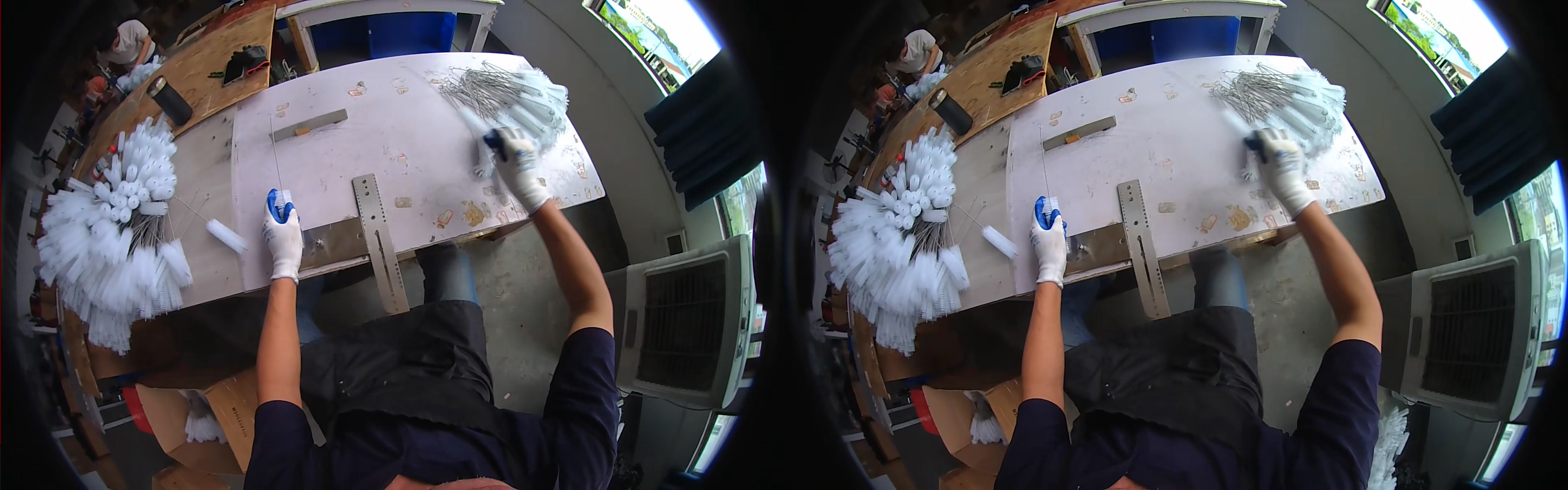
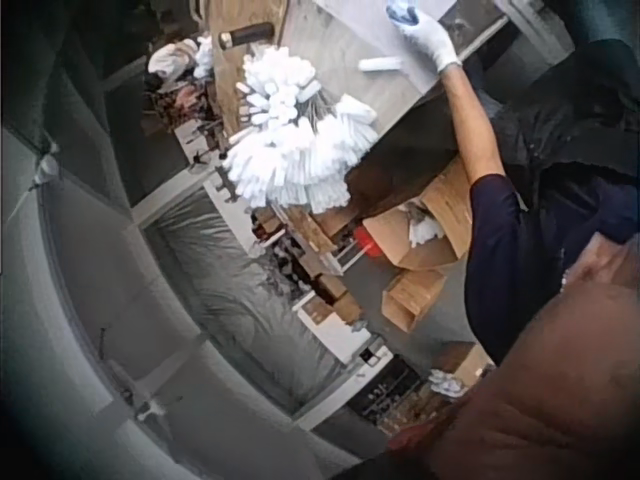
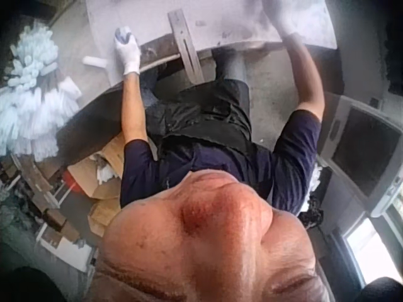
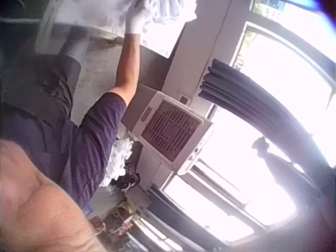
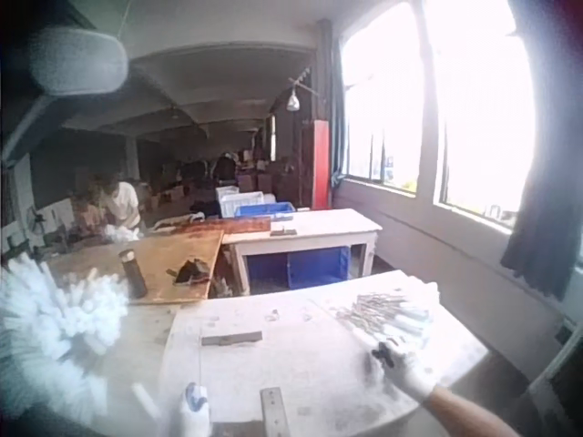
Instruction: The person repeatedly picks up a white plastic bristle head and a metal wire handle, inserts the handle into the head, and places the assembled broom on a growing pile. The process is repeated continuously throughout the clip.
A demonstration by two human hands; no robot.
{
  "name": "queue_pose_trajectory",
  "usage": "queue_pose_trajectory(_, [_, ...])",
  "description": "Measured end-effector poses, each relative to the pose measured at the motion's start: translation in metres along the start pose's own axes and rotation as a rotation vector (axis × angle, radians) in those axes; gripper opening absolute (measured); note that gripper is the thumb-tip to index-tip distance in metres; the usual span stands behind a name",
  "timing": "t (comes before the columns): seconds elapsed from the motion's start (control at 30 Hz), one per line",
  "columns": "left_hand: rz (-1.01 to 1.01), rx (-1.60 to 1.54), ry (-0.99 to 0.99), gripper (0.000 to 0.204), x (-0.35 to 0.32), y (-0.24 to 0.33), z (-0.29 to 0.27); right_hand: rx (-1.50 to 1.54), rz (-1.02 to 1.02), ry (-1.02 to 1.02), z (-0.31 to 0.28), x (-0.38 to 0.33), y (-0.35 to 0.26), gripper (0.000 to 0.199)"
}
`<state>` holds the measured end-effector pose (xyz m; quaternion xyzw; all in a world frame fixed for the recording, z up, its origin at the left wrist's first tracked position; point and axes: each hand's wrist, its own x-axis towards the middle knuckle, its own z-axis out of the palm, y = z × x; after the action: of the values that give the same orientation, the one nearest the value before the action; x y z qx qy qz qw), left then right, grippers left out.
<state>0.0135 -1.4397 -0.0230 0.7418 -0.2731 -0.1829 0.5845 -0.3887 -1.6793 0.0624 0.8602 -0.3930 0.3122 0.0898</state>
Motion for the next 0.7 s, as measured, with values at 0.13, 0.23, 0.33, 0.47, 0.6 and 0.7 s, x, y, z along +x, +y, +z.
queue_pose_trajectory(0.13, [0.021, 0.026, -0.014, 0.051, -0.004, -0.002, 0.005, -0.503, 0.100, -0.100, -0.020, 0.004, 0.089, 0.043])
queue_pose_trajectory(0.23, [0.154, 0.119, 0.037, 0.051, 0.011, -0.031, 0.001, -0.557, 0.154, 0.033, -0.019, 0.010, 0.083, 0.045])
queue_pose_trajectory(0.33, [0.007, 0.138, 0.044, 0.046, 0.003, -0.014, 0.006, -0.235, 0.167, 0.178, -0.005, 0.008, 0.034, 0.043])
queue_pose_trajectory(0.47, [-0.282, -0.487, -0.141, 0.034, 0.037, -0.023, -0.031, 0.322, 0.018, -0.039, 0.036, 0.002, -0.108, 0.017])
queue_pose_trajectory(0.6, [-0.285, -1.045, -0.430, 0.039, 0.039, -0.009, -0.019, 0.513, -0.124, -0.216, 0.051, -0.008, -0.226, 0.023])
queue_pose_trajectory(0.7, [-0.357, -1.092, -0.447, 0.047, 0.018, 0.020, -0.005, 0.600, -0.138, -0.385, 0.067, -0.007, -0.277, 0.025])
